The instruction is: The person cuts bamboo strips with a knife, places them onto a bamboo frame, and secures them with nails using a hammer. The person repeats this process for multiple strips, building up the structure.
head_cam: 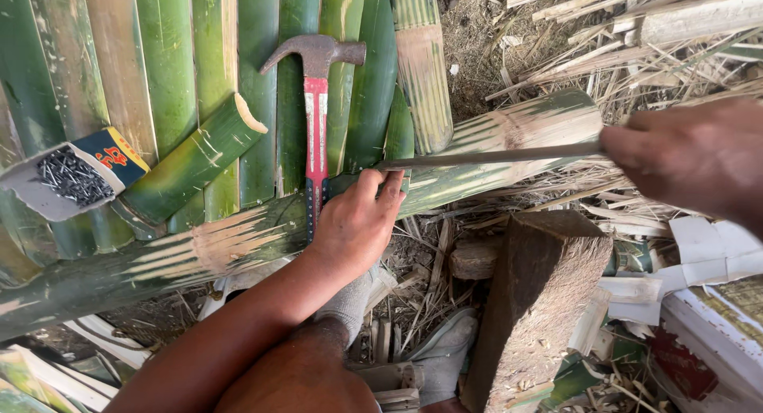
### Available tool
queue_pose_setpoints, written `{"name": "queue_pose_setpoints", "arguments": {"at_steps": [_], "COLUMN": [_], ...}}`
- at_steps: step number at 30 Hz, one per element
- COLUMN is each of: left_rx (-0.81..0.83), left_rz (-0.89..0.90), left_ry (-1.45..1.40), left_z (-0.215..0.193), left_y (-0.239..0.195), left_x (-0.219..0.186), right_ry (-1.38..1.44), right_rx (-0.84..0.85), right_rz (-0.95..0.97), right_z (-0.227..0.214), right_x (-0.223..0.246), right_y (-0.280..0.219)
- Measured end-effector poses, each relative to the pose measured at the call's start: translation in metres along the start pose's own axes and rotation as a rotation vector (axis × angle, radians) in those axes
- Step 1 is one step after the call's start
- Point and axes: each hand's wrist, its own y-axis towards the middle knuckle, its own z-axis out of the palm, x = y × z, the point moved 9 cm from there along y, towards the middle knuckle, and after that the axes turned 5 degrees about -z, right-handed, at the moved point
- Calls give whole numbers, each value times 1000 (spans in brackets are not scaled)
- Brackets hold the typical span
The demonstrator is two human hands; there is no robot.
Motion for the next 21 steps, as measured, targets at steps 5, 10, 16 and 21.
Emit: {"name": "queue_pose_setpoints", "arguments": {"at_steps": [5,10,16,21], "left_rx": [192,305,255,578], "left_rz": [-29,168,571,378], "left_ry": [-66,241,258,36], "left_z": [2,-3,0,25], "left_y": [1,48,79,36], "left_x": [7,29,10,-35], "right_ry": [149,546,1341,2250], "right_rx": [-60,-184,-576,-1167], "right_rz": [178,601,1182,1214], "right_z": [27,119,194,181], "right_x": [23,91,269,411], "right_y": [-37,-110,-155,-63]}}
